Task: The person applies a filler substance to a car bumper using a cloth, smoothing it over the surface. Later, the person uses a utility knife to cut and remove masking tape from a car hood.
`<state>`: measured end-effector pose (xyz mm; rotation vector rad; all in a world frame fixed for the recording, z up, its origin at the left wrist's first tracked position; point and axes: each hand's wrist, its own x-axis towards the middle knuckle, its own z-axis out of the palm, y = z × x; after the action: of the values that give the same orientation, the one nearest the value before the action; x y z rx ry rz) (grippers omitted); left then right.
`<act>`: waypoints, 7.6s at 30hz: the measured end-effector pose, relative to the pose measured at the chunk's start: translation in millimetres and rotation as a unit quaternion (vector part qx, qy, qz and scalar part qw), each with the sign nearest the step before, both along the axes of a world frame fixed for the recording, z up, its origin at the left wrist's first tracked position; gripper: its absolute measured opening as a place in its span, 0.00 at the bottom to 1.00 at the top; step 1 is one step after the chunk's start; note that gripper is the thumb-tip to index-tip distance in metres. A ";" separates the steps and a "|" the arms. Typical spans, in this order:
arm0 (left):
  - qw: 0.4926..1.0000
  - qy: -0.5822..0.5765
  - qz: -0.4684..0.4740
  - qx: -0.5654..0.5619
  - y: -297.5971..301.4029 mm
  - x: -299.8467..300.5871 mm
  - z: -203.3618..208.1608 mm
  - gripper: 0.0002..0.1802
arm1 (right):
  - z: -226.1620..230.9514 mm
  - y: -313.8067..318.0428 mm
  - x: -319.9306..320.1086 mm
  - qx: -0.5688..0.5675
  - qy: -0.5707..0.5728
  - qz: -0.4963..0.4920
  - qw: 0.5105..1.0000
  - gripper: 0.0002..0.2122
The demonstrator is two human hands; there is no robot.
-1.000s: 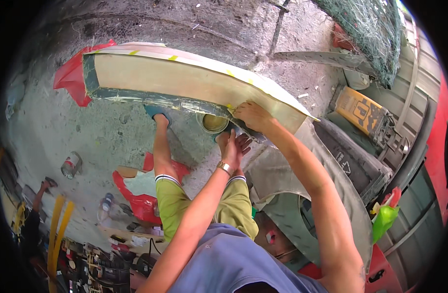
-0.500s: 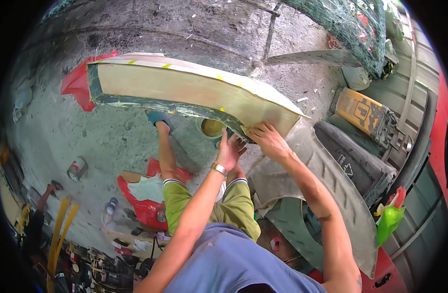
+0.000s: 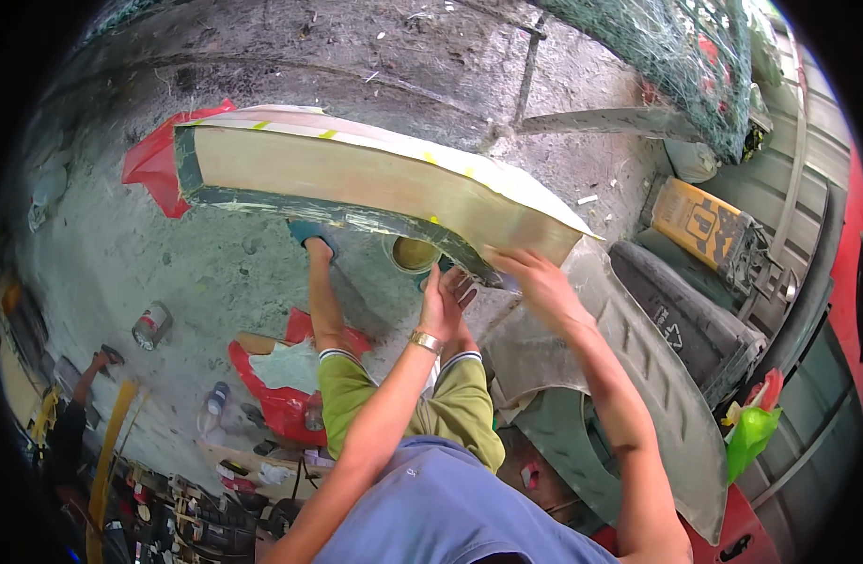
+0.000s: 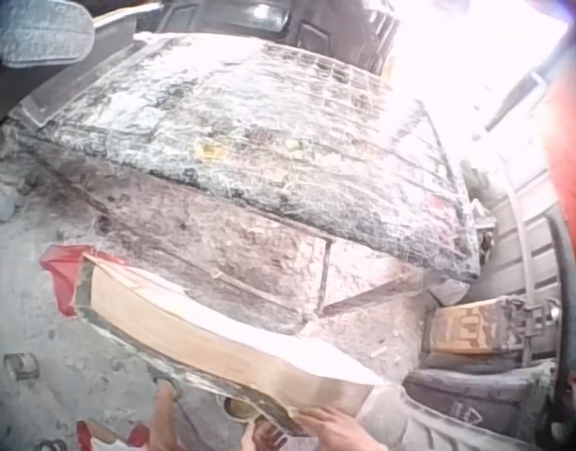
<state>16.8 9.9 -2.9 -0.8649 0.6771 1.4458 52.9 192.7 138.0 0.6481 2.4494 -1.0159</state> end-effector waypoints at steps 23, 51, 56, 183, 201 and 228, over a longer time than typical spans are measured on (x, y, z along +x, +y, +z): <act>0.994 -0.046 0.063 0.074 -2.1 -11.7 18.6 0.48 | -170.7 -49.4 -53.8 -0.101 -0.138 0.073 0.983 0.09; 0.990 -0.075 0.102 0.054 -3.5 -16.0 11.4 0.50 | -47.4 -21.4 79.6 0.077 0.050 -0.038 0.995 0.19; 0.993 -0.062 0.093 0.046 -2.8 -14.8 15.9 0.56 | -51.1 11.2 203.7 0.088 -0.065 -0.127 0.986 0.17; 0.874 0.321 -0.353 -0.089 43.0 55.1 36.5 0.21 | -116.2 -35.3 338.1 -0.201 0.177 -0.609 0.746 0.16; 0.709 0.489 -0.393 -0.323 -234.3 6.3 54.3 0.18 | 24.6 -14.8 296.6 -0.414 0.052 -0.316 0.852 0.04; 0.810 0.433 -0.339 -0.203 59.7 88.9 50.8 0.21 | -141.4 -2.7 171.8 -0.094 0.335 -0.560 0.752 0.15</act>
<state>105.7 69.6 47.9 -0.1384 1.8310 0.9701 224.8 190.0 -3.4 2.1083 2.2665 -2.2006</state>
